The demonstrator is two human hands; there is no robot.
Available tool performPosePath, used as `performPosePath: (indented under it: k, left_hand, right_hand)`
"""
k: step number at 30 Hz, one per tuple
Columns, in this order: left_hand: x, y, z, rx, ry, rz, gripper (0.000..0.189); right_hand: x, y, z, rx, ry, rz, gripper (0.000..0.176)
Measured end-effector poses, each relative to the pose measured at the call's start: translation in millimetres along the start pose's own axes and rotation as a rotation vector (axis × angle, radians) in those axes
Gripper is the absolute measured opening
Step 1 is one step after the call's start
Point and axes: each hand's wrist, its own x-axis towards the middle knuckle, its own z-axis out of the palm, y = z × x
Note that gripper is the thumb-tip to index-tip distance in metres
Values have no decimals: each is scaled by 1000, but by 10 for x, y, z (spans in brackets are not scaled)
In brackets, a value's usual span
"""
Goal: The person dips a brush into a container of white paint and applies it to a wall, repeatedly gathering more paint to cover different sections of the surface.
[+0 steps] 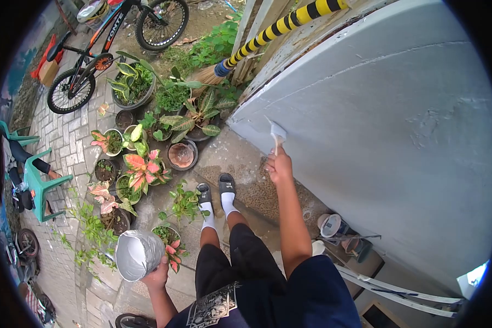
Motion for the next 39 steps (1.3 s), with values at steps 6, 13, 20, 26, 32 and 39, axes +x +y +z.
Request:
performPosePath:
  k: [6,13,20,26,32,39]
  left_hand:
    - [4,-70,-125,285,-41,256,76]
    - [-10,8,-60,70,-96,-61,64]
    - [6,-683,-305,354,-76,-135,99]
    - [85,-637,-225,549,48,15,117]
    - [41,-634,-324,595,23,33,118]
    - [29,-756,-384,483,-101,-144,111]
  right_hand:
    - [-1808,-844,-80,56,-31,-529,36]
    - [-2089,-1436,25,159,-95,-1159,39]
    - [-63,12,28,-73,178,-759,41]
    - [969,1005,43,-295,314,-486,48]
    - [1515,1015,-129,-288,155,296,49]
    - [1292,710,-273,-169,64,340,44]
